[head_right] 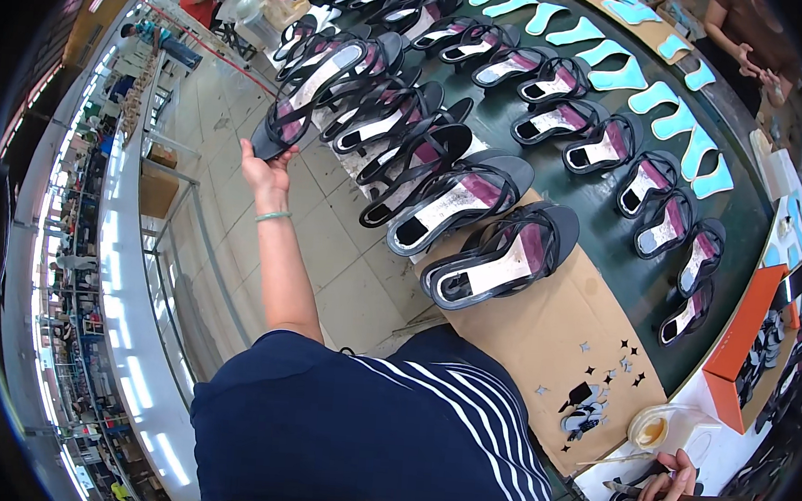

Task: Apply adhesive to shoe soles and arrange components on a factory assembly line.

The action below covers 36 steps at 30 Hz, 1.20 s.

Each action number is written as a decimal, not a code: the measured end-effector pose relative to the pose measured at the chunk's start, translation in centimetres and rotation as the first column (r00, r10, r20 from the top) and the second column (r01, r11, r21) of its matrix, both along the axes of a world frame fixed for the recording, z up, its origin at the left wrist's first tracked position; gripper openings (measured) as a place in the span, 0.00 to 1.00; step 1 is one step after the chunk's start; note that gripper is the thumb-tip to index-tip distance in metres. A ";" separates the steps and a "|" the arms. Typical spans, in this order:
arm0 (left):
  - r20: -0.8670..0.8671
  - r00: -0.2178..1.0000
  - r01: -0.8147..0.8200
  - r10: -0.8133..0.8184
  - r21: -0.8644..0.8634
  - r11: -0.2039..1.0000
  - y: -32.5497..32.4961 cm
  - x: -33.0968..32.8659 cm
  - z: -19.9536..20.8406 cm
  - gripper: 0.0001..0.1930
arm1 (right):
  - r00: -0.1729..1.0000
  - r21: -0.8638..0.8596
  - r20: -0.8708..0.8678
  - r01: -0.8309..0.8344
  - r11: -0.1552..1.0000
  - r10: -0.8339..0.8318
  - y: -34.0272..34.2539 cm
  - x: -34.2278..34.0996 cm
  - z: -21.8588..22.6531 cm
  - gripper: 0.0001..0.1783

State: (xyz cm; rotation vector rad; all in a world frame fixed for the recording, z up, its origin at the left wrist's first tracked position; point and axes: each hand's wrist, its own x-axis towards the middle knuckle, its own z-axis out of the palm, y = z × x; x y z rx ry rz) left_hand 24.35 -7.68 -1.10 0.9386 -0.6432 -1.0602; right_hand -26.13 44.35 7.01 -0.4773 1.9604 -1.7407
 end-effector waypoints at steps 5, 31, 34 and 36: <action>-0.017 0.999 -0.028 0.029 0.022 0.999 -0.2 0.5 -0.6 0.30 | 1.000 0.025 -0.022 -0.007 1.000 0.007 -0.4 -0.1 0.1 0.21; 0.140 0.989 -0.103 0.040 0.476 0.873 -5.8 2.9 -7.2 0.41 | 0.996 -0.010 -0.068 0.056 0.998 -0.057 -0.6 0.5 0.8 0.21; 0.483 0.797 -0.451 0.363 0.075 0.890 -3.2 0.3 -4.9 0.24 | 0.990 -0.003 -0.089 0.106 0.994 -0.106 0.7 0.0 0.9 0.21; 0.557 0.769 -0.350 0.313 -0.043 0.936 -1.8 -1.2 -3.7 0.16 | 0.980 0.028 -0.121 0.161 0.987 -0.156 1.2 -0.2 0.9 0.21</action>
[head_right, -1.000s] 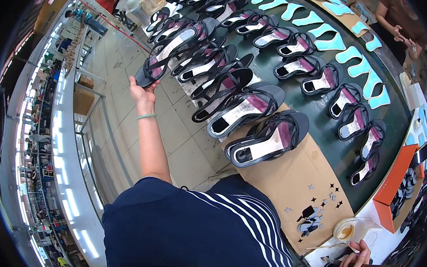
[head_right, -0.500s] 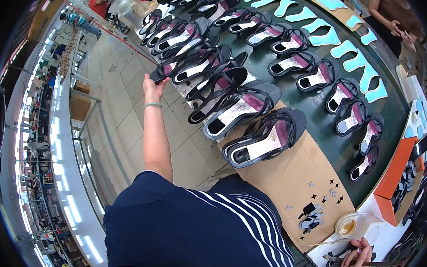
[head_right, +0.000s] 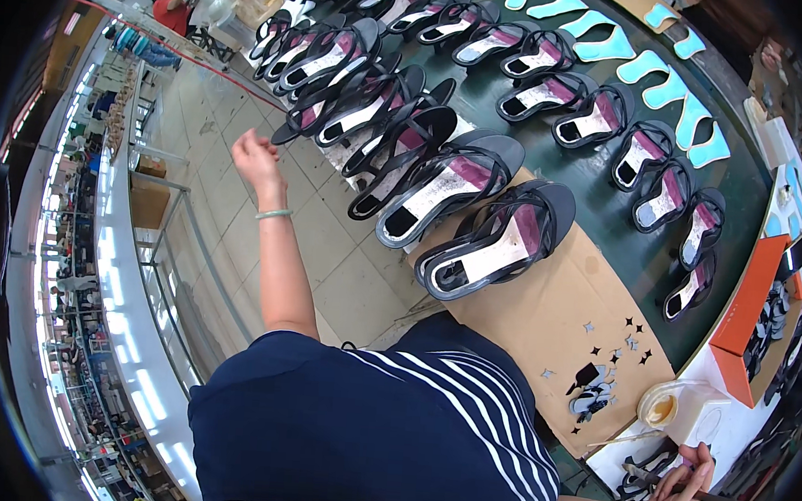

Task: Apply adhesive to shoe soles and arrange components on a factory assembly line.

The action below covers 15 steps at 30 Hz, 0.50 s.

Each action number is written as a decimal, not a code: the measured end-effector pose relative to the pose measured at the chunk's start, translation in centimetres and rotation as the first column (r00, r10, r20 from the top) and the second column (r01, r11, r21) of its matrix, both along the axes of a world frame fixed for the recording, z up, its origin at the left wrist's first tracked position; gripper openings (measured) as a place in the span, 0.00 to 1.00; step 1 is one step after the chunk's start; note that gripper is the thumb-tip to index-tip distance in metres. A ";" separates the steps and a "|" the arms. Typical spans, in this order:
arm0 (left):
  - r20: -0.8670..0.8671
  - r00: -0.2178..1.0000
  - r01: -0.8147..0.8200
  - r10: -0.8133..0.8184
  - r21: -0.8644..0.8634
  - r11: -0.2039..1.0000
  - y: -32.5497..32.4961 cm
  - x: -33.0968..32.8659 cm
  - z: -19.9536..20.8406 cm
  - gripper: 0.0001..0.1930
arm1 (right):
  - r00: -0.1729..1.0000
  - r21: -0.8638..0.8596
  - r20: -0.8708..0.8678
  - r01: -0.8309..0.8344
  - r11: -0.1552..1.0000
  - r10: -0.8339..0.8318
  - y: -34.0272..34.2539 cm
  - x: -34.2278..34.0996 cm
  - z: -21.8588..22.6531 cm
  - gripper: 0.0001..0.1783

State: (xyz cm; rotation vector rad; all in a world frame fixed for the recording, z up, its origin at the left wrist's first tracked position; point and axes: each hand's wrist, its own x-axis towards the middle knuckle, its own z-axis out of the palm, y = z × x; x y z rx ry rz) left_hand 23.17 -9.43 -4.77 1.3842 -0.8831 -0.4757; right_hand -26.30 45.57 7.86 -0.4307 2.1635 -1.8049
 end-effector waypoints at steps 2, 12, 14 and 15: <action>-0.002 0.962 0.271 -0.271 0.082 0.959 2.5 -3.2 2.7 0.12 | 0.999 -0.001 0.002 0.039 0.999 -0.039 0.0 -0.1 0.0 0.21; 0.273 0.529 0.561 -0.803 0.598 0.573 3.0 -7.6 0.8 0.25 | 0.997 0.026 -0.017 -0.079 0.997 0.079 -0.4 0.3 0.3 0.20; 0.292 0.507 0.537 -0.811 0.629 0.562 2.9 -7.9 1.0 0.25 | 0.998 0.028 -0.001 -0.059 0.998 0.059 -0.4 0.5 0.2 0.20; 0.298 0.502 0.513 -0.812 0.653 0.557 2.9 -7.9 1.2 0.25 | 0.999 0.031 0.007 -0.051 0.998 0.051 -0.4 0.5 0.1 0.20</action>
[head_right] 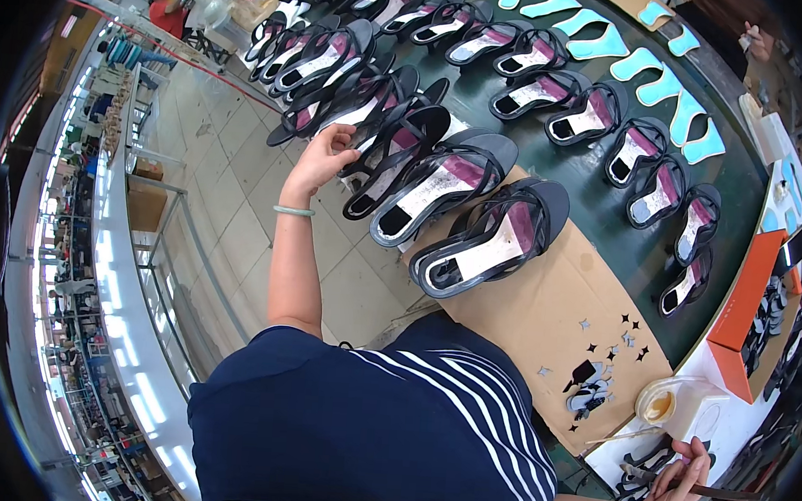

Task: Apply adhesive to shoe soles and arrange components on a factory assembly line.

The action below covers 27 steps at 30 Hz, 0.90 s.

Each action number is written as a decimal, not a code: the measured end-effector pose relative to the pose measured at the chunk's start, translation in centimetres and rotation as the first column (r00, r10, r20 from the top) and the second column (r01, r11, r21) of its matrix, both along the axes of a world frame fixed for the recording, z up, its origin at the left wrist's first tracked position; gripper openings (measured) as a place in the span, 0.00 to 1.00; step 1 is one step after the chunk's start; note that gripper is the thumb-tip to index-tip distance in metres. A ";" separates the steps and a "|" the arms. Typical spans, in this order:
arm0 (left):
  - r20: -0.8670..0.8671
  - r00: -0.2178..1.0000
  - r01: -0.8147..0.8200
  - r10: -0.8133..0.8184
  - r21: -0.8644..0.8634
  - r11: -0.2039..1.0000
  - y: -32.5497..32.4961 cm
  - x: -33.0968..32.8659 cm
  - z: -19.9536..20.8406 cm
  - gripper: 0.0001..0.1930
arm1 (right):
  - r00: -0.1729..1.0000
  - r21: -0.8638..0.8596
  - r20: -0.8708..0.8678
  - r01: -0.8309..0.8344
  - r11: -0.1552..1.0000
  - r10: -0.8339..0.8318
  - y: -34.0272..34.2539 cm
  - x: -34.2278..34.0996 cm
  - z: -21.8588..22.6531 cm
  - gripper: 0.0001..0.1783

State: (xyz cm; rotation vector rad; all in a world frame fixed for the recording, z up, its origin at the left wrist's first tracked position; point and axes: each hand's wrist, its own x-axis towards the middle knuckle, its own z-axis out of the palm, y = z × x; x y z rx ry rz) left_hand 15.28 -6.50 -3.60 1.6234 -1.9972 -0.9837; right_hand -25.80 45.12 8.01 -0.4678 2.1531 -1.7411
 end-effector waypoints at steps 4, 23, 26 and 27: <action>0.053 0.999 -0.013 0.011 0.038 0.999 0.0 0.5 0.0 0.26 | 0.999 0.002 0.027 -0.041 0.999 0.041 -0.9 0.1 0.0 0.20; 0.005 0.956 0.279 -0.293 -0.321 0.905 -5.5 -4.9 1.7 0.17 | 0.321 0.525 -0.280 -0.738 0.424 0.905 -32.8 7.1 0.5 0.11; 0.097 0.869 0.496 -0.486 -0.157 0.854 -9.3 -7.8 2.9 0.21 | 0.070 0.683 -0.460 -0.609 0.402 0.885 -41.6 9.9 -2.1 0.12; -0.020 0.817 0.576 -0.577 -0.048 0.816 -11.0 -8.6 2.3 0.25 | 0.073 0.679 -0.471 -0.606 0.415 0.879 -43.9 11.1 -3.3 0.14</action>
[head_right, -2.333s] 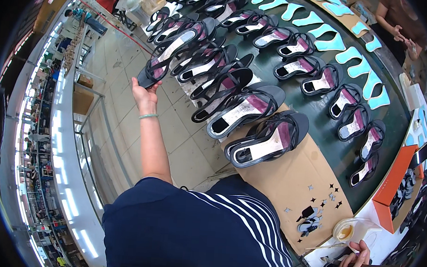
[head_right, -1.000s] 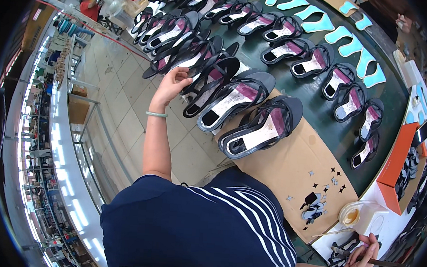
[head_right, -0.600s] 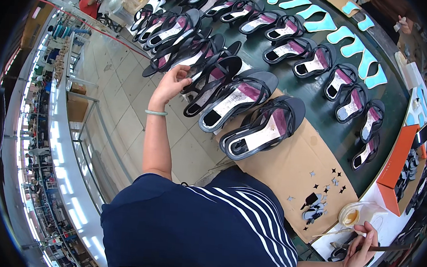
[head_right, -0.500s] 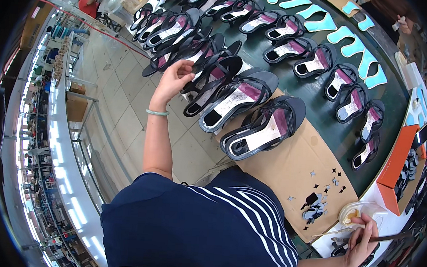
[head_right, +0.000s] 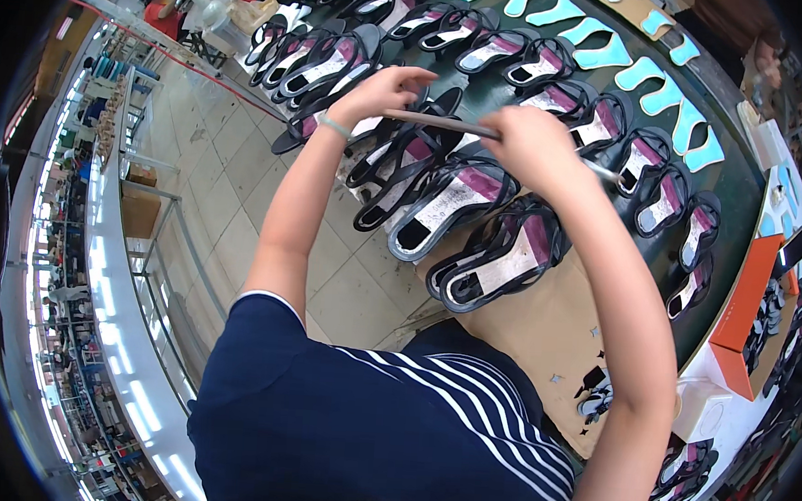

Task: Apply adhesive to shoe soles and arrange components on a factory assembly line.

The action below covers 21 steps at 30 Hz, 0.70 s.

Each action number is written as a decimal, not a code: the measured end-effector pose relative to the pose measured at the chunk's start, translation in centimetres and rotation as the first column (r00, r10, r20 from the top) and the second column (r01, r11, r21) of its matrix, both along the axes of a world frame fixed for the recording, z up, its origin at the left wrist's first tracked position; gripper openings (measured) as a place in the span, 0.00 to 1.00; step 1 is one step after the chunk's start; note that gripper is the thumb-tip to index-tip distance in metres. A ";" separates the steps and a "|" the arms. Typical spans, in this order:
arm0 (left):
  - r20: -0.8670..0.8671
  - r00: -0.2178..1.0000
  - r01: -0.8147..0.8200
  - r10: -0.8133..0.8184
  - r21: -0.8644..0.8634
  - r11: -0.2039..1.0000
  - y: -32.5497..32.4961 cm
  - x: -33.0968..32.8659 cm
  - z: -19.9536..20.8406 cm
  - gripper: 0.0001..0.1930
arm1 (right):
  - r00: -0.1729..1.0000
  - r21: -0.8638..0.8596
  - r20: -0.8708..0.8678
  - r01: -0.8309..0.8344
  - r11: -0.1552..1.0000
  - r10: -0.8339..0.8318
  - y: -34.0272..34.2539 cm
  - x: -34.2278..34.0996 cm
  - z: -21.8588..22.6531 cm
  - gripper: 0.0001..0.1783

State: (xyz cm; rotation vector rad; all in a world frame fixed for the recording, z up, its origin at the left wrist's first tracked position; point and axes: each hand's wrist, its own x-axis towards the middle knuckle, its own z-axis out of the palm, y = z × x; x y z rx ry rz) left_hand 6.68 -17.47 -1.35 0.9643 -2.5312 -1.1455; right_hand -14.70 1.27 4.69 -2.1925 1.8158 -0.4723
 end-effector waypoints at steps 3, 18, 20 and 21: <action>-0.019 0.978 0.205 -0.206 0.228 0.952 -3.5 -2.0 -1.7 0.31 | 0.998 0.004 0.048 -0.033 0.999 0.033 -4.9 2.4 -4.1 0.18; -0.606 0.768 0.310 -0.208 0.068 0.948 -6.7 4.7 8.5 0.09 | 0.961 -0.040 0.133 -0.237 0.971 0.240 -5.5 2.0 -4.0 0.09; -0.699 0.710 -0.149 0.087 -0.029 0.988 -4.8 7.5 11.6 0.11 | 0.975 -0.025 0.127 -0.180 0.983 0.182 -6.3 1.9 -4.7 0.09; -0.740 0.617 -0.227 0.266 0.157 0.961 -4.4 9.3 12.0 0.11 | 0.981 -0.006 0.119 -0.156 0.988 0.156 -7.2 2.1 -5.3 0.09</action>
